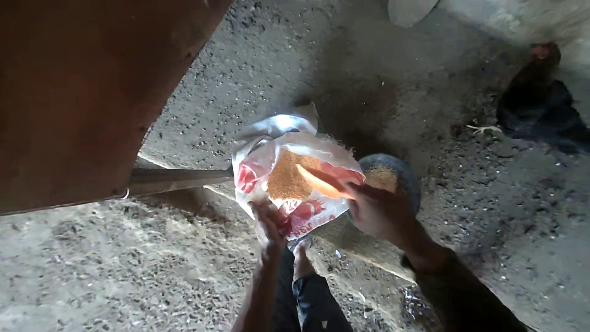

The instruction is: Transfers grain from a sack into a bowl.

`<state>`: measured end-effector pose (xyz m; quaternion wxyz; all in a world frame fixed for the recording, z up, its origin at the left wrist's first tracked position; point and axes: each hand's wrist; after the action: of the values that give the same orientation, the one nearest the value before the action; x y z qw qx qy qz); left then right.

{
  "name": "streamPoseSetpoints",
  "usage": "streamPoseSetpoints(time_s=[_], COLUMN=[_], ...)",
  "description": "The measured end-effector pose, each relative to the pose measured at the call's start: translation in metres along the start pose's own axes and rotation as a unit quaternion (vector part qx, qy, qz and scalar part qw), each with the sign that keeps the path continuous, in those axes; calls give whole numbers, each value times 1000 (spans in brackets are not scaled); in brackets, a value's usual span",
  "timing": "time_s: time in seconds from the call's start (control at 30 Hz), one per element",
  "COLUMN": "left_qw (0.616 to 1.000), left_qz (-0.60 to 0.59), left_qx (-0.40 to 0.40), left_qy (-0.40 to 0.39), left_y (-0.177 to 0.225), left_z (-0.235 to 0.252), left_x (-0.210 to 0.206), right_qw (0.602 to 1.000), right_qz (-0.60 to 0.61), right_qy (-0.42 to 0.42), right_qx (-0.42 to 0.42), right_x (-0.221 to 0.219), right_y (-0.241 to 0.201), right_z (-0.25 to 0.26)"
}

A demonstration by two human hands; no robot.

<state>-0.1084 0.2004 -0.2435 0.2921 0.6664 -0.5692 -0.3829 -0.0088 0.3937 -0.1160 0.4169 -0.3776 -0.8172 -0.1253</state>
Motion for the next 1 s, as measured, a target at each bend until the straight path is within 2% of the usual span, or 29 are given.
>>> streamPoseSetpoints(time_s=[0.03,0.1,0.17,0.23,0.4,0.5,0.57,0.67,0.87,1.0], left_qw=[1000,1000,1000,1000,998,994,993,995,994,992], left_qz=[4,6,-2,-3,-52,-93,-98,-82,-81,-102], left_qx=[4,1,-4,-13,-28,-45,-51,-50,-55,-56], left_qy=[5,9,8,0,-22,-39,-36,-25,-52,-52], left_y=[-1,-4,-4,-5,-8,-14,-13,-11,-20,-19], left_z=[0,0,1,3,13,18,22,25,23,22], left_x=[1,3,3,5,4,3,2,5,11,8], right_qw=[997,991,994,995,991,992,982,968,925,894], right_qz=[-24,-31,-4,11,-22,-46,-66,-65,91,195], right_qy=[-75,-124,-91,-65,-122,-117,-162,-223,-322,-387], right_qx=[-7,-31,-64,-80,-43,29,75,92,181,114], right_x=[-1,-27,-67,-97,-109,-115,-126,-141,-160,-148], right_y=[-29,-67,-82,-86,-67,-51,-58,-69,-42,-26], right_z=[30,94,149,178,192,193,186,187,220,215])
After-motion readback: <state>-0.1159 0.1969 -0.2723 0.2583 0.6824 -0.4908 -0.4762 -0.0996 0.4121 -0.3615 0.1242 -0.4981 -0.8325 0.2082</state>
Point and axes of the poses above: each hand's wrist, its own z-axis towards the middle knuckle, its own x-axis out of the back of the hand, y = z × x, and after that the axes turned 13 degrees about -x, right-handed
